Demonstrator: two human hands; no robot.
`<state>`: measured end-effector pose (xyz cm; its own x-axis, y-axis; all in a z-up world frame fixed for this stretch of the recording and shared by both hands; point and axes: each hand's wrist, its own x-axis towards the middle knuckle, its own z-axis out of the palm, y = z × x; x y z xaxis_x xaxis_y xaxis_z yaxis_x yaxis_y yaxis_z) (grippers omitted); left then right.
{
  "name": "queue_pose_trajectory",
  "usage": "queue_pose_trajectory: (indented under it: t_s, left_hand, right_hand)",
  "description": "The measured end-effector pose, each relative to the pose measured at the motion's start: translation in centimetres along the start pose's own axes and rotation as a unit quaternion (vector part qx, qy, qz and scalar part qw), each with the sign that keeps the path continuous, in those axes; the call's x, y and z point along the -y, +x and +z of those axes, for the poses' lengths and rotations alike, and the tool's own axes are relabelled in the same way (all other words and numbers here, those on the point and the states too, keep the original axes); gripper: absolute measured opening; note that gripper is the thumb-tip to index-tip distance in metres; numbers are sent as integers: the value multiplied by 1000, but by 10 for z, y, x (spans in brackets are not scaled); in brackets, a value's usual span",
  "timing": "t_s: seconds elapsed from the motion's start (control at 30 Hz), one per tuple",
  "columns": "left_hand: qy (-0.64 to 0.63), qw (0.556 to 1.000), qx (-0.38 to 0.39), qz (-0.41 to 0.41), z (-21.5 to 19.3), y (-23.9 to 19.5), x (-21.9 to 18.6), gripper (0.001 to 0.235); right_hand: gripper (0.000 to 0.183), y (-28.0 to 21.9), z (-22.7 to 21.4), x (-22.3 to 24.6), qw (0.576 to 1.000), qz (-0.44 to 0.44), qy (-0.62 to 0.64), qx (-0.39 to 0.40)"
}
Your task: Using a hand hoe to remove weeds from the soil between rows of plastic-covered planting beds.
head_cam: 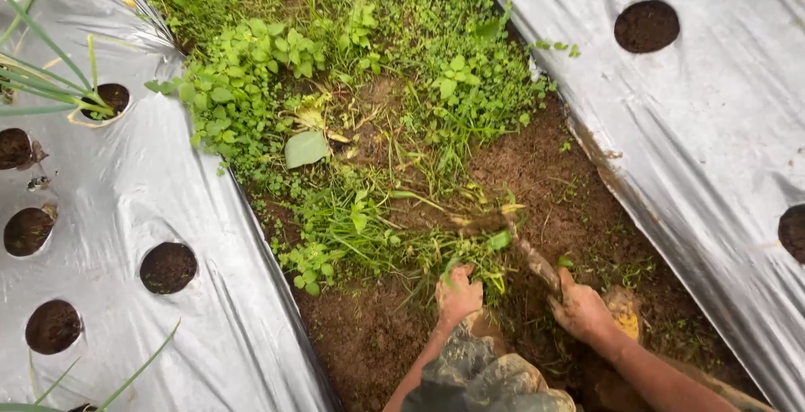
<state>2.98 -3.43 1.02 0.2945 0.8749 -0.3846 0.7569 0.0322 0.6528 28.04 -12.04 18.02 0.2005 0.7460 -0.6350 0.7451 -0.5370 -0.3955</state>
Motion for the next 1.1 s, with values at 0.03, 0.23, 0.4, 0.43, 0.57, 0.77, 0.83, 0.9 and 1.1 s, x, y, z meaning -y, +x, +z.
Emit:
queue_pose_trajectory:
  t_s: [0.03, 0.23, 0.4, 0.43, 0.57, 0.77, 0.83, 0.9, 1.1]
  left_hand:
    - [-10, 1000, -6, -5, -3, -8, -6, 43]
    - [-10, 998, -19, -52, -29, -2, -36, 45]
    - [-75, 989, -129, 21, -104, -31, -109, 39]
    - [-28, 986, -160, 23, -128, -40, -139, 57]
    - [106, 990, -89, -5, -148, -44, -161, 108]
    - [181, 983, -8, 25, -154, -30, -162, 100]
    - [205, 979, 12, 15, -123, -21, -137, 103]
    - [229, 973, 34, 11, -113, -9, -128, 108]
    - [223, 962, 45, 151, -128, -3, -154, 77]
  right_hand:
    - [61, -1, 8, 2, 999, 26, 26, -12]
    - [56, 9, 13, 28, 982, 59, 150, -100]
    - [41, 11, -50, 103, 966, 46, 195, -163]
    - [42, 16, -58, 111, 972, 38, 189, -137]
    - [50, 50, -47, 105, 983, 27, 175, -45]
    - [65, 8, -3, 63, 996, 20, 84, 32]
    - [72, -9, -9, 46, 998, 15, 31, 57]
    - [83, -20, -7, 41, 997, 15, -21, 78]
    - [76, -27, 36, 25, 979, 154, 136, -22]
